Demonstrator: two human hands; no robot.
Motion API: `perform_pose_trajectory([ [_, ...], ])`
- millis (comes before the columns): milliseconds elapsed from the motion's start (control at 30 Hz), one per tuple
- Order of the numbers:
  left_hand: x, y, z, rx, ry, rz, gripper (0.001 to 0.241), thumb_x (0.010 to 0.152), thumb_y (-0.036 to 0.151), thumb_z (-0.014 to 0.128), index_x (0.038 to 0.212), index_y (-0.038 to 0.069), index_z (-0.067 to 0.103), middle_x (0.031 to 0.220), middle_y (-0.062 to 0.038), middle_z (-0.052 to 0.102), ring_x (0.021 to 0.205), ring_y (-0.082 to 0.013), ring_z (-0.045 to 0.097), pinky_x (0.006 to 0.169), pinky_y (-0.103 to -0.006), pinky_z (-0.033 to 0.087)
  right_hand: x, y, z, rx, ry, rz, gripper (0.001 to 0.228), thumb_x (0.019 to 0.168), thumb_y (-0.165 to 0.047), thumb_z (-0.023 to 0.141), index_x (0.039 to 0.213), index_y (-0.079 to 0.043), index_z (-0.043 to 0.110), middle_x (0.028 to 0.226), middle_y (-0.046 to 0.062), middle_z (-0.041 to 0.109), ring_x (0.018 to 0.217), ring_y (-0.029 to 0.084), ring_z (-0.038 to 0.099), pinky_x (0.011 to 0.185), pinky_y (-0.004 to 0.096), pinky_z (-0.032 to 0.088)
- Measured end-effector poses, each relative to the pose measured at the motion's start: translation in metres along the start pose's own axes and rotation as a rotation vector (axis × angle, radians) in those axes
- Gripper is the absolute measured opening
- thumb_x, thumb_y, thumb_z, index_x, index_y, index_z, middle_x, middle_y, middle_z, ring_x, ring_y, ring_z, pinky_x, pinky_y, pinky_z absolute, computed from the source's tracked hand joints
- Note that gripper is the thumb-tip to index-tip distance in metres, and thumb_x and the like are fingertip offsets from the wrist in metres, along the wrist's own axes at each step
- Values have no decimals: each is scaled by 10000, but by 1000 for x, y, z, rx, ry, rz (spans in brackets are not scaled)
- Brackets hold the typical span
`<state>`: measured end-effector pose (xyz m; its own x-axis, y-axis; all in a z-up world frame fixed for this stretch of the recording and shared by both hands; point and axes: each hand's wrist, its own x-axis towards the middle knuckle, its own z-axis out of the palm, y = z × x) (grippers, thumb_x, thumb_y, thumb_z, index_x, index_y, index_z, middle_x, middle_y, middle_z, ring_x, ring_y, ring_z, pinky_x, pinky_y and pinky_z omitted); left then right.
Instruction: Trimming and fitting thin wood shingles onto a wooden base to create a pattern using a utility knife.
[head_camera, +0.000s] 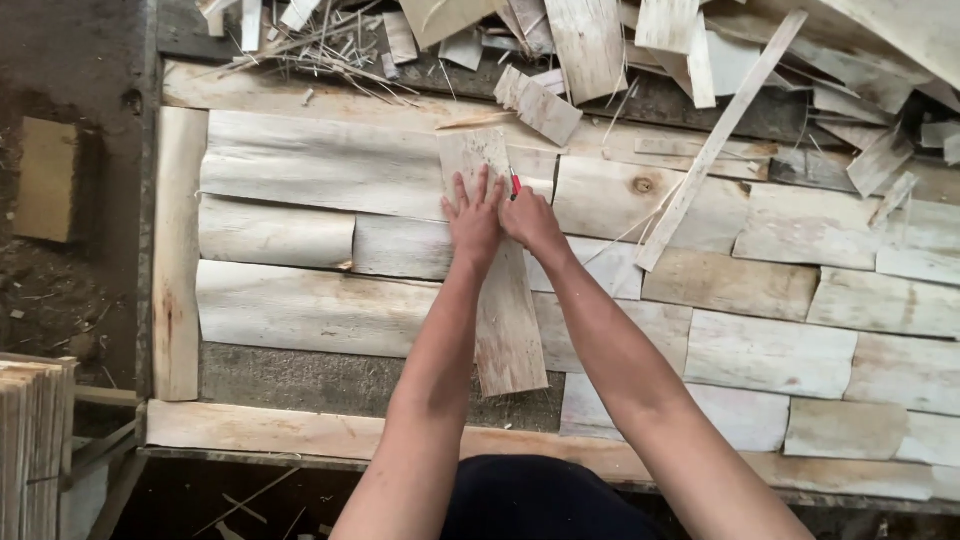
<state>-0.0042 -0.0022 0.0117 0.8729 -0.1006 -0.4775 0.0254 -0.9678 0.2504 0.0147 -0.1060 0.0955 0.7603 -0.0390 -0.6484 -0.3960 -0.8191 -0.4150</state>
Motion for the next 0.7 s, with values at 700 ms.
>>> perform_pose_trajectory([
  [700,-1,3,-4,19,25,-9,1065,812,372,856,1652,361,200,1742,63,-12,1566,-447,-31,1191,-728,175,-31,28,16,46,-55,15,475,1004,-291,441,1258,101,530,1149,388,654,882,514,721,688,597,584],
])
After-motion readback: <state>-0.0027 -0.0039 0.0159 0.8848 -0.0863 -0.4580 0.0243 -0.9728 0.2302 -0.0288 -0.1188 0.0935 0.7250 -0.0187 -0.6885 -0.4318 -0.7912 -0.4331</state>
